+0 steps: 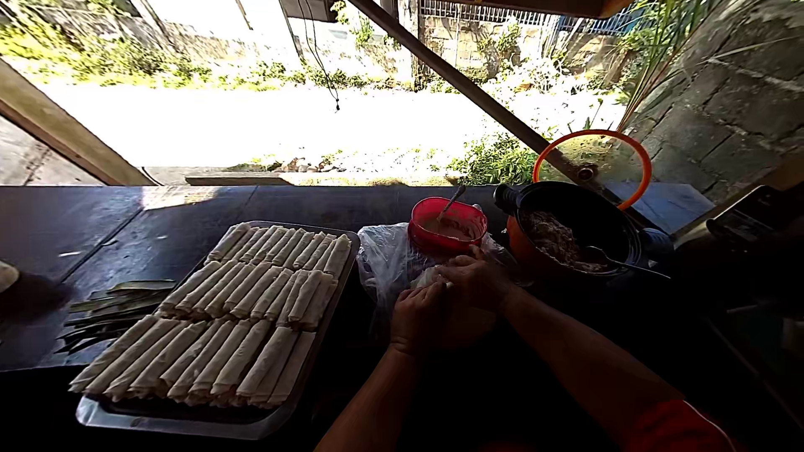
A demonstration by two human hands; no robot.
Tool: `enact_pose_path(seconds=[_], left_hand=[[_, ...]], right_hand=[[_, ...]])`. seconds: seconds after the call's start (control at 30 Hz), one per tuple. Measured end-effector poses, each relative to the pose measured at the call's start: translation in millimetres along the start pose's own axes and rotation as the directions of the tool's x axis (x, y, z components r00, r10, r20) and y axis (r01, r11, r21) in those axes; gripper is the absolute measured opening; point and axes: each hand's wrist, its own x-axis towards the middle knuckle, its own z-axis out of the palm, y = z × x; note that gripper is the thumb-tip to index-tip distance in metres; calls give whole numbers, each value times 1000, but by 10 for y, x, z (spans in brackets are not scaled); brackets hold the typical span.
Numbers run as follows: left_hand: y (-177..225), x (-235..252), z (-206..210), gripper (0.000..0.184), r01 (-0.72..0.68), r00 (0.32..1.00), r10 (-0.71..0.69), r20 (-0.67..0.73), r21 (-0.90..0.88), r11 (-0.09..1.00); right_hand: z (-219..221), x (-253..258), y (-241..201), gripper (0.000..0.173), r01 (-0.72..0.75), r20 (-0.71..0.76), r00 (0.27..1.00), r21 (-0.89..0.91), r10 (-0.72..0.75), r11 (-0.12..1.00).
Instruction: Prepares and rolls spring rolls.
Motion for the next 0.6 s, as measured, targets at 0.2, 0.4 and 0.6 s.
enact_pose_path(seconds=[0.2,0.4,0.6], left_hand=[[10,-39,-27,28,5,1000,-4,31,-10,1000],[-5,-58,22,26,-5,1000,5,5,9,1000],[-5,-60,21,26,-24,999,24,-25,-5,1000]], right_hand=[[-58,30,48,52,2,-157,987,-177,-30,984],[-388,205,169,51,-129,-373,925,-114,78,985],[-527,427,359,61,-383,148,901,-164,407,909]])
